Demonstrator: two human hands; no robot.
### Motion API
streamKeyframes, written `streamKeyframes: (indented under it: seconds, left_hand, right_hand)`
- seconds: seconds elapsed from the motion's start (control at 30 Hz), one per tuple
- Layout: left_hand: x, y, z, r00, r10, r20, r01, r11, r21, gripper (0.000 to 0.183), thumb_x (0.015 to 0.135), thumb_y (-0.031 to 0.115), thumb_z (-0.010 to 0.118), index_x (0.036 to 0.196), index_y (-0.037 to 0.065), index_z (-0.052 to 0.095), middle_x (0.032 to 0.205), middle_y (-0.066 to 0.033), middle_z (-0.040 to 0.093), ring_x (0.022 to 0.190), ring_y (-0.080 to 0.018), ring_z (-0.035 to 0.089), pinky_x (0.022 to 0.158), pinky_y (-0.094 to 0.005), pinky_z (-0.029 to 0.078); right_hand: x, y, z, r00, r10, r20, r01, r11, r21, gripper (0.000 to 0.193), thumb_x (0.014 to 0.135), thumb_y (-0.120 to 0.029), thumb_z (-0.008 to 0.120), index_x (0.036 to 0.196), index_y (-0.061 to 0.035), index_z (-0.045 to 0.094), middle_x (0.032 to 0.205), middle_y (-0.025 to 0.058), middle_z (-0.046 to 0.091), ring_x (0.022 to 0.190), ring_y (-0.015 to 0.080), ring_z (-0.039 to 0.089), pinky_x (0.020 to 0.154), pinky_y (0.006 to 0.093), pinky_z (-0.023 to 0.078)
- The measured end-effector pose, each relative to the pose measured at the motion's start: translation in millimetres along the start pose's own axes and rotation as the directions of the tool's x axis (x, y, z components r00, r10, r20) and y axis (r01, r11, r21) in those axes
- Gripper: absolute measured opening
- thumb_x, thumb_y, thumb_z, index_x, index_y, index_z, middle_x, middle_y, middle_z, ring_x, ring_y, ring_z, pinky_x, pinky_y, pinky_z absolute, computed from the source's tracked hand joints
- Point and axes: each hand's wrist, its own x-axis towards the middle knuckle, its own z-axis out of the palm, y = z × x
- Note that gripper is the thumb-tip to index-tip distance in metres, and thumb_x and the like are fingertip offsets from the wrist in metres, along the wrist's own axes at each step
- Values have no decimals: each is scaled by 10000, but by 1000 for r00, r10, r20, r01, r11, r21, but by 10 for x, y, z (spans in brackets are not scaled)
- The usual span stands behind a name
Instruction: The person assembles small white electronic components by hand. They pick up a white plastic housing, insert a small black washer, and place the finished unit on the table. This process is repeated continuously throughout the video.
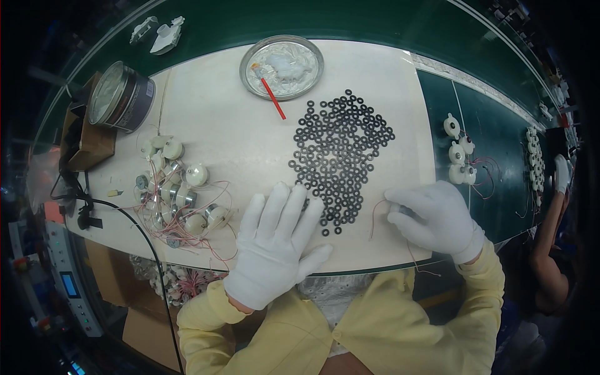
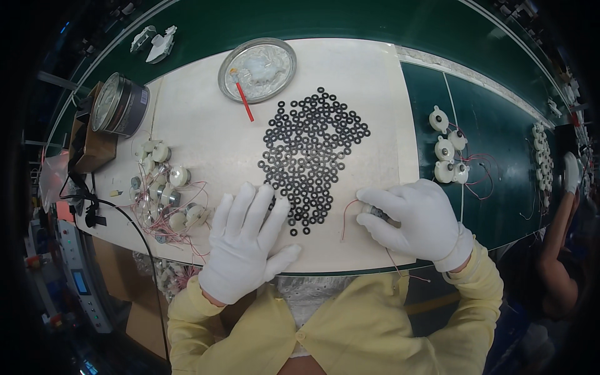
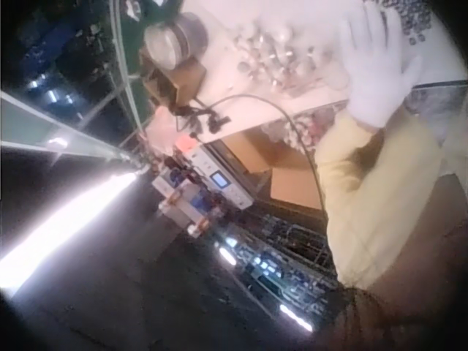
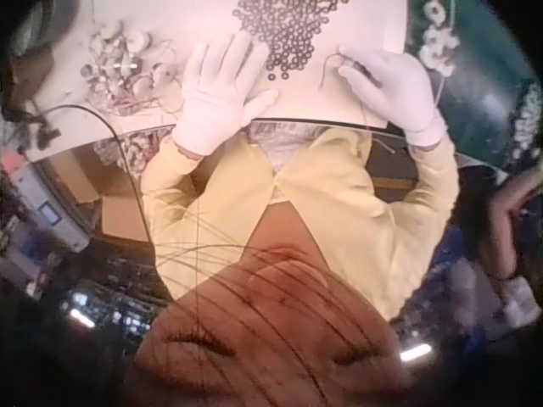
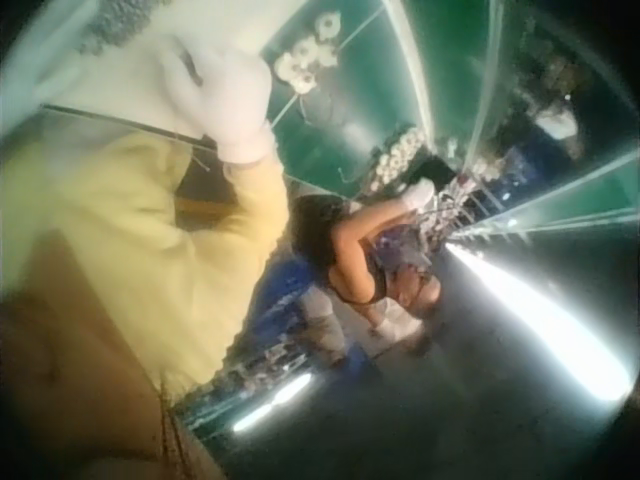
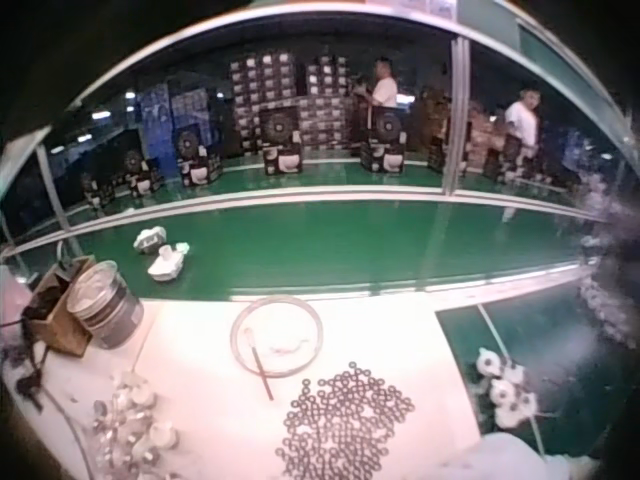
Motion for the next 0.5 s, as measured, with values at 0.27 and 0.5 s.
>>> streamKeyframes:
  seconds: [0.27,0.5]
  left_hand:
    - [8,-44,-42,998,-32,-48,33,999,13,708,875,485,735,1412,44,599,1472,-217,527,1370,-443,469,1133,-590,345]
    - [52,21,-121,997,57,47,-56,998,-32,657,881,467,734,1400,79,621,1452,-212,535,1339,-439,484,1113,-608,366]
  right_hand:
    - [-7,20,23,1000,6,-5,-6,1000,16,285,843,-268,825,1067,-96,788,649,34,654,562,237,641,546,356,478]
    - [0,22,32,1000,16,3,-16,1000,16,288,840,-276,824,1067,-102,792,636,24,644,554,235,625,554,365,459]
